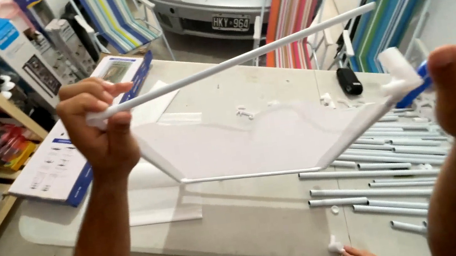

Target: Assembling a multi-tier fabric and metal shelving unit by connecting poles and joints.

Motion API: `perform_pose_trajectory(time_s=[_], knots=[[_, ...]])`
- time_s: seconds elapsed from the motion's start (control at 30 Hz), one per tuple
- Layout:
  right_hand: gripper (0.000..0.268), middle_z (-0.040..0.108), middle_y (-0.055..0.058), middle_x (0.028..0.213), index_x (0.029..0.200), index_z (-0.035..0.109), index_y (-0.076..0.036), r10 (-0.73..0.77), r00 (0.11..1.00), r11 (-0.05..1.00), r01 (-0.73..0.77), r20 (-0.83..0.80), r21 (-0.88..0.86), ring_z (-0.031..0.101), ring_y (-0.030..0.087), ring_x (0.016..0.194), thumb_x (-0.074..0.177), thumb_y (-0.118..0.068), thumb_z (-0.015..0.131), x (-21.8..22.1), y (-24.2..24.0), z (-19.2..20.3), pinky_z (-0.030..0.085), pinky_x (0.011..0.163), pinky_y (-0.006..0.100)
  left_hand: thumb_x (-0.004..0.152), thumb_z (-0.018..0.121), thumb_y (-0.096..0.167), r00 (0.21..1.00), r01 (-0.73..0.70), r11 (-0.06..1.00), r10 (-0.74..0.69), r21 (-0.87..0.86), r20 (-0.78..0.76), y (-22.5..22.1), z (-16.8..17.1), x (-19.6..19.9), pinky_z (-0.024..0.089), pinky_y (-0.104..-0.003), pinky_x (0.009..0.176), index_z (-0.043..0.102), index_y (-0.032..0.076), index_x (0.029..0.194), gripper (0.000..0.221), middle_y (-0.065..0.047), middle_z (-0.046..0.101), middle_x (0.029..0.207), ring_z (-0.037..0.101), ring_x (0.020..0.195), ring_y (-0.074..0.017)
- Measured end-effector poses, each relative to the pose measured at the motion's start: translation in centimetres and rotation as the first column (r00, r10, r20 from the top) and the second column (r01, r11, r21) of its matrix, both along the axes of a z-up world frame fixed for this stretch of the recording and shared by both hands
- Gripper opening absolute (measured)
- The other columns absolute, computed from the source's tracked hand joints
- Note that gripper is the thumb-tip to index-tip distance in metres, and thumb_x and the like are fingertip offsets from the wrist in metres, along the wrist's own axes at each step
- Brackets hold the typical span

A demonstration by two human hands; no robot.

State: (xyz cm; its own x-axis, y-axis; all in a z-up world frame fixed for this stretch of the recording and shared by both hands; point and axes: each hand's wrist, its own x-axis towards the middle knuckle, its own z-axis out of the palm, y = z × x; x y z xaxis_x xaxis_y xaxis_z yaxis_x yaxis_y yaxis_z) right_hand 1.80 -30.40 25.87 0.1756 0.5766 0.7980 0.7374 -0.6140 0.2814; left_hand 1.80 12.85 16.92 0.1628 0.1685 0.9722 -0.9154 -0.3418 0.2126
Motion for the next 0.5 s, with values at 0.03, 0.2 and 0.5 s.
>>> perform_pose_trajectory(time_s=[0.03, 0.2, 0.5], knots=[[0.070, 0.052, 0.042, 0.147, 0.149, 0.044, 0.023, 0.053, 0.968, 0.979, -0.001, -0.245, 0.206, 0.054, 0.051, 0.133, 0.117, -0.039, 0.039, 0.3, 0.9, -1.0, 0.048, 0.113, 0.054, 0.108, 0.054, 0.039, 1.000, -0.025, 0.999, 0.026, 0.025, -0.008, 0.2, 0.0, 0.1, 0.064, -0.042, 0.086, 0.038, 0.008, 0.108, 0.036, -0.013, 0.041, 0.105, 0.049, 0.099, -0.0263], [0.079, 0.066, 0.028, 0.123, 0.150, 0.039, -0.008, 0.592, 0.501, 0.766, -0.106, -0.632, 0.633, 0.074, 0.028, 0.091, 0.097, -0.065, 0.052, 4.1, 0.6, -9.3, 0.067, 0.082, 0.041, 0.108, 0.054, 0.039, 0.995, -0.094, 0.992, 0.095, 0.081, -0.018, 0.7, -0.8, 1.2, 0.062, -0.043, 0.086, 0.038, 0.006, 0.108, 0.037, -0.015, 0.046, 0.103, 0.053, 0.098, -0.0294], [0.069, 0.068, 0.018, 0.095, 0.159, 0.032, -0.009, 0.821, 0.432, 0.457, -0.103, -0.374, 0.884, 0.066, 0.026, 0.089, 0.102, -0.029, 0.065, 4.4, 2.6, -14.0, 0.061, 0.077, 0.040, 0.108, 0.054, 0.038, 0.984, -0.148, 0.969, 0.164, 0.198, -0.068, 1.2, -1.5, 3.0, 0.059, -0.045, 0.095, 0.040, 0.004, 0.110, 0.036, -0.020, 0.052, 0.110, 0.056, 0.108, -0.0329]])
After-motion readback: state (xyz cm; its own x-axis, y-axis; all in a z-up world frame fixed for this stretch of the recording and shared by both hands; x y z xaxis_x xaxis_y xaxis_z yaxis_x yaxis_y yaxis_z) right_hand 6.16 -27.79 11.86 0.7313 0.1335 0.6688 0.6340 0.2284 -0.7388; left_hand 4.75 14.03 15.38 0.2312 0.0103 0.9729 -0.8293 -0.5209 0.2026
